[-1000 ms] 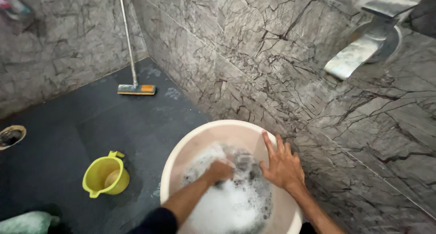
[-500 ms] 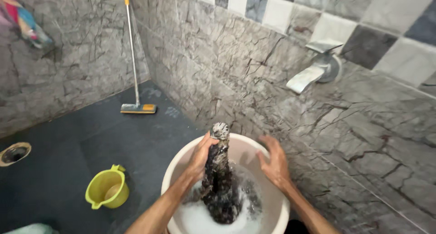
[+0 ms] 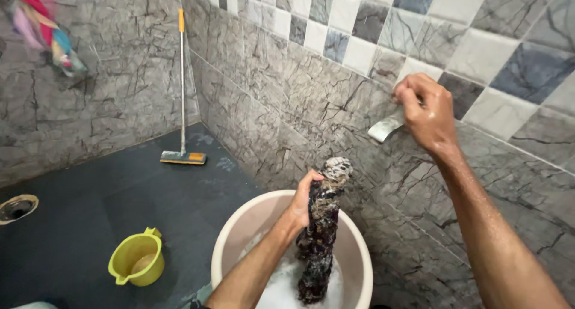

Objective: The person washes several small rugs by hand in a basin filled with soapy water, scrubbing and rinsing them individually.

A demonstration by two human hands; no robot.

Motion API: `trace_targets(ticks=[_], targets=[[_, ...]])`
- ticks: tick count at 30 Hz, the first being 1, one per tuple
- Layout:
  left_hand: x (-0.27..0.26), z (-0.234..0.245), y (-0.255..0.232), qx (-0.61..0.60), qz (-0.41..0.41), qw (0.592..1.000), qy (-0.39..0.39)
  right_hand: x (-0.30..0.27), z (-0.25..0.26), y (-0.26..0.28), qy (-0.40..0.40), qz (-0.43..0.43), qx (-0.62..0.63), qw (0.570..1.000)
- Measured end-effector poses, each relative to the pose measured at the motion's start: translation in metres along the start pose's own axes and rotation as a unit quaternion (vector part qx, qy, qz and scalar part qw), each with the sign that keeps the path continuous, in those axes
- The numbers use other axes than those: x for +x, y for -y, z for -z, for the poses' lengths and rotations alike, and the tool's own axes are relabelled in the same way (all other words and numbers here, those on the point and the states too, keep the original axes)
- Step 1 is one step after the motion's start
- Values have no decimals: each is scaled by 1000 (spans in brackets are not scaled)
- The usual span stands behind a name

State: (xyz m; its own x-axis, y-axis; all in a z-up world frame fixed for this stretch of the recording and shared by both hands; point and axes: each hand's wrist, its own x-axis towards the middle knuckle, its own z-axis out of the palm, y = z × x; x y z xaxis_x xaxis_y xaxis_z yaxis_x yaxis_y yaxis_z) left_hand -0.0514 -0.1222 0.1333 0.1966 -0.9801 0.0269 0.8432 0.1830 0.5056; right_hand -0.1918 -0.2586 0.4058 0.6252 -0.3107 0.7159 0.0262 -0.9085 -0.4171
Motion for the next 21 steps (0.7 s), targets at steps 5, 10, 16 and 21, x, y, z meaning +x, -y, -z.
trace_targets(ticks=[5, 10, 16, 21], targets=[[4, -4, 10, 10, 23, 999, -25, 2, 12, -22, 49, 43, 158, 985], [7, -7, 17, 9, 33, 999, -1, 1, 12, -28, 50, 55, 234, 969], [3, -24, 11, 27, 29, 999, -19, 2, 9, -31, 47, 55, 295, 953], [3, -24, 7, 40, 24, 999, -2, 5, 8, -44, 59, 29, 373, 925]])
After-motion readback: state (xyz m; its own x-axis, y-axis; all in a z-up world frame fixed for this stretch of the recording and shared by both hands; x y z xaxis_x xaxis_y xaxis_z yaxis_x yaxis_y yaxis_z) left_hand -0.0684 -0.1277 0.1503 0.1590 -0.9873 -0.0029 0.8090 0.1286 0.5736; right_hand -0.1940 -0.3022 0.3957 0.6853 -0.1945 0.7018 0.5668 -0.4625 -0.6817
